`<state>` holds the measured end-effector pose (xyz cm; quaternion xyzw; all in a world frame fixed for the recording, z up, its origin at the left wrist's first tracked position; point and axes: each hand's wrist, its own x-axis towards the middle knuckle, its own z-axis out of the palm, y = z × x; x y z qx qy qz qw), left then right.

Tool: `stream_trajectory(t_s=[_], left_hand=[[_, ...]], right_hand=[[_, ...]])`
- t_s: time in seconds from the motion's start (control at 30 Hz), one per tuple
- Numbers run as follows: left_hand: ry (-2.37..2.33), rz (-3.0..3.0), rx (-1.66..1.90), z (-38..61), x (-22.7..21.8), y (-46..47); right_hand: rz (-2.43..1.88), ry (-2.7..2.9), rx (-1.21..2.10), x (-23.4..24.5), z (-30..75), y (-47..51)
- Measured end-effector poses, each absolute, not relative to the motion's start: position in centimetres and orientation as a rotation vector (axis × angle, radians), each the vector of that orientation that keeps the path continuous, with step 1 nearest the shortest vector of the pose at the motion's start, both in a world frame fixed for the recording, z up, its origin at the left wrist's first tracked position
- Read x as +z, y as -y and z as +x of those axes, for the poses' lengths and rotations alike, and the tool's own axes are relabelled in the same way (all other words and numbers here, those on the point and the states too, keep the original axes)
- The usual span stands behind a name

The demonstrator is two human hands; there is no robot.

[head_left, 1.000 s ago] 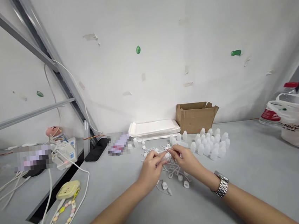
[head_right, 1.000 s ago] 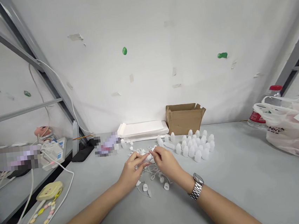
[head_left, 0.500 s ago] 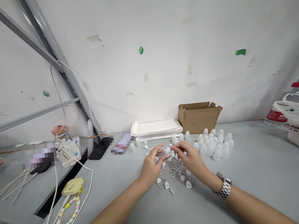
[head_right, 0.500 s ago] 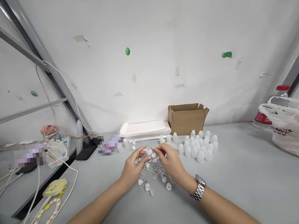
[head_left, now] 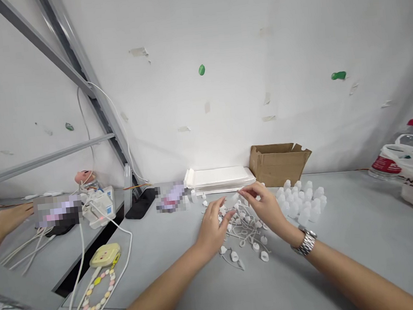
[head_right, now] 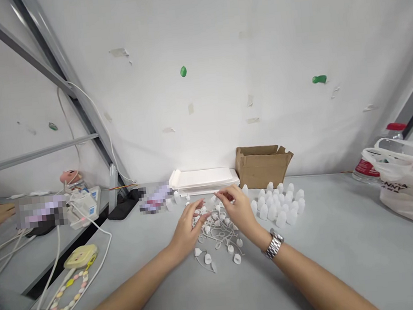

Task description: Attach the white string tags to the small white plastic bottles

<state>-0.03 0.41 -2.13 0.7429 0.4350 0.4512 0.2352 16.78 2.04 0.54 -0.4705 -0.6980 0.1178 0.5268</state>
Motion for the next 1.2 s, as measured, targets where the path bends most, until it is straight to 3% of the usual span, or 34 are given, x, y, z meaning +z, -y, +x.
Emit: stream_trajectory(t_s=[0.17, 0.4, 0.77, 1.0, 1.2], left_hand=[[-1.38, 1.94, 1.415, -1.4, -2.5, -2.4], [-1.511, 1.844, 1.486, -2.6, -3.1, -4.2], [-1.608, 2.055, 1.169, -2.3, -3.4, -3.8], [-1.687, 2.283, 0.919, -1.9, -3.6, -3.2], [-1.718, 2.383, 0.845, -1.9, -3.9, -3.7]], right_hand=[[-1.263, 1.835, 0.073, 1.5, 15.7, -7.1], [-1.427, 1.893, -0.025, -1.1, 13.9, -11.2], [-1.429, 2.004, -0.251, 0.3, 16.8, -7.3], [-1.371, 2.131, -0.406, -1.5, 20.0, -2.4], [-1.754, 1.955, -0.521, -0.1, 22.6, -2.3]])
